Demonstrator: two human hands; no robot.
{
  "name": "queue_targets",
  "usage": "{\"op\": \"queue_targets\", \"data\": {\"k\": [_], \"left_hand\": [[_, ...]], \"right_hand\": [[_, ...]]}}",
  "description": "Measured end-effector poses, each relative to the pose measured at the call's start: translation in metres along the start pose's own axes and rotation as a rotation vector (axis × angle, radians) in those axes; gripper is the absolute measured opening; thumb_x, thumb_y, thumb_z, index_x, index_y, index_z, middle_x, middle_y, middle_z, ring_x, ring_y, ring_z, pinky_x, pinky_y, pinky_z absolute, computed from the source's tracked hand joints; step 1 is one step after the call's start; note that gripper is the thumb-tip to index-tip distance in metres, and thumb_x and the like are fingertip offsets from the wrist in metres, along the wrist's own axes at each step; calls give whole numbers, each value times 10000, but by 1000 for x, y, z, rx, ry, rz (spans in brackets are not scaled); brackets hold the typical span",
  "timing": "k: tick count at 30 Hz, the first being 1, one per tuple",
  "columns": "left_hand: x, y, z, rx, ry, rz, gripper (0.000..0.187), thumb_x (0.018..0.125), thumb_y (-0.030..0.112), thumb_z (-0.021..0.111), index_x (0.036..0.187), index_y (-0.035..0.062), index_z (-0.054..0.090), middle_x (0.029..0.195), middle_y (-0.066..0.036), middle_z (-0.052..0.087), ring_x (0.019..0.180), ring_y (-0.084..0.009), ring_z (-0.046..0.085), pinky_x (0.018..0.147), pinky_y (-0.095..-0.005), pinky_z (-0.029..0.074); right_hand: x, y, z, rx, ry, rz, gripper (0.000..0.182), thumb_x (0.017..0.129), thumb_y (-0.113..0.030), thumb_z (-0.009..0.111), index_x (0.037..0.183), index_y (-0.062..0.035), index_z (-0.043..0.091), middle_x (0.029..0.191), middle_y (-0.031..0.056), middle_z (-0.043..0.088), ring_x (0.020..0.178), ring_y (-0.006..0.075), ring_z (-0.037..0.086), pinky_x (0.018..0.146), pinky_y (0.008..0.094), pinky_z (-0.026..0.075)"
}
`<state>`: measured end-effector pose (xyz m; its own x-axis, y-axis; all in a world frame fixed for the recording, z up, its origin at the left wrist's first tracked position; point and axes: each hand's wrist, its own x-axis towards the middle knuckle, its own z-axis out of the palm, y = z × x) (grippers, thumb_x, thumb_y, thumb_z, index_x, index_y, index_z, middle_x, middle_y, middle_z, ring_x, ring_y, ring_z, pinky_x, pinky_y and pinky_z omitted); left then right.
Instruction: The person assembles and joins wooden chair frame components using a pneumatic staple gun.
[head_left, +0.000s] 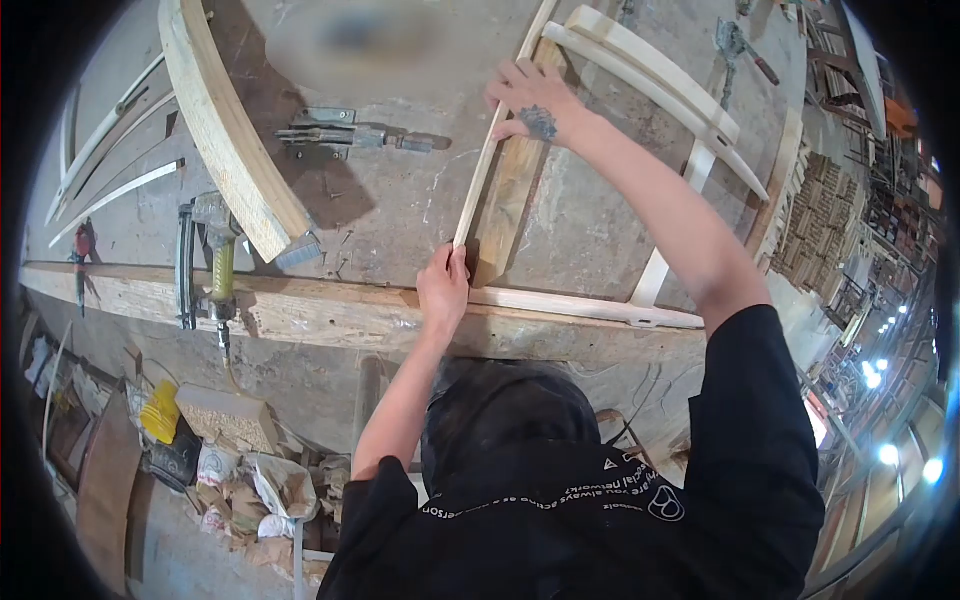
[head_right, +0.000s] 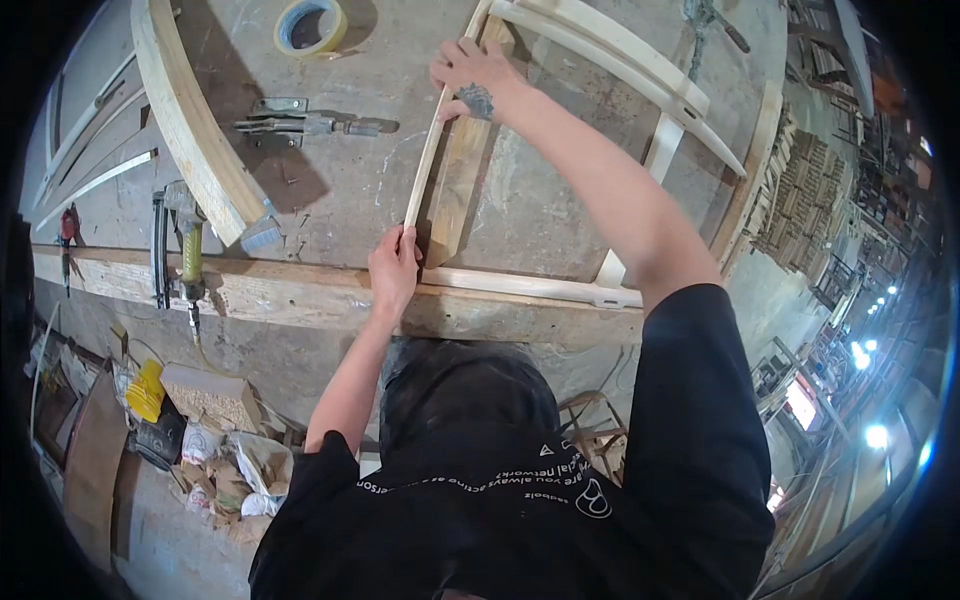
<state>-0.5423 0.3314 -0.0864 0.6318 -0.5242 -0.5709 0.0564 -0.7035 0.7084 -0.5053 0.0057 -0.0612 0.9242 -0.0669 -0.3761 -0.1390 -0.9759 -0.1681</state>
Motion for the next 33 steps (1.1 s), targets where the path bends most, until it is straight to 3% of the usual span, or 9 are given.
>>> {"op": "queue_targets", "data": {"k": [3,4,7,11,17,19,25,29,33], "left_hand": [[-4,0,6,135,119,158,240,1029,256,592,914,47,618,720,-205,658,644,-413,663,580,-508,503],[-7,1,9,201,176,226,226,1025,254,599,914,58,618,716,-197,664,636,-402,669,578,-509,515],[-11,7,13,380,140,224,154,1007,241,621,951,98,634,734,-162,671,653,-374,681,583,-495,547],[-12,4,16,443,251,349,113,989,240,642,996,128,634,825,-122,650,690,-357,686,576,-468,560],[-24,4,4,466,180,371,163,957,226,673,1067,118,621,890,-137,630,745,-373,689,610,-473,561],[-25,1,-2,460,47,266,194,942,206,687,1090,102,616,897,-165,651,782,-397,688,640,-490,558],[-3,-14,-15,175,-208,233,198,907,170,705,1022,36,614,919,-234,699,839,-457,675,730,-544,533],[0,-12,-16,199,-220,259,178,886,148,719,966,23,622,900,-222,691,845,-445,674,734,-526,528],[-3,-10,-12,191,-166,300,167,853,120,746,947,24,648,898,-195,685,846,-424,667,733,-494,523]], "right_hand": [[-22,-1,16,-121,205,-278,459,888,-546,669,1200,-209,643,1290,64,571,1384,290,436,1184,572,313],[-31,-9,21,-28,123,-309,438,902,-539,643,1239,-259,658,1303,41,591,1422,278,419,1252,576,224],[-52,-38,40,80,155,-413,416,851,-518,687,1170,-251,689,1221,27,592,1372,270,460,1252,557,230],[-47,-38,63,-112,385,-474,308,853,-457,687,1075,-244,695,1096,-32,610,1293,198,527,1254,542,267],[-53,-31,74,-40,437,-428,263,840,-415,709,1032,-235,703,1073,-42,621,1244,151,567,1253,518,278],[-58,-35,68,-11,397,-401,265,840,-414,712,1032,-231,704,1077,-37,621,1234,149,573,1252,521,274],[-57,-38,55,59,330,-406,274,851,-426,710,1013,-206,710,1059,-19,626,1190,159,603,1253,532,263],[-61,-51,59,147,281,-449,300,849,-451,711,978,-180,709,1017,-7,629,1109,172,633,1251,530,265],[-74,-83,88,262,371,-574,238,853,-377,725,900,-150,669,960,13,626,1024,195,636,1178,482,372]]}}
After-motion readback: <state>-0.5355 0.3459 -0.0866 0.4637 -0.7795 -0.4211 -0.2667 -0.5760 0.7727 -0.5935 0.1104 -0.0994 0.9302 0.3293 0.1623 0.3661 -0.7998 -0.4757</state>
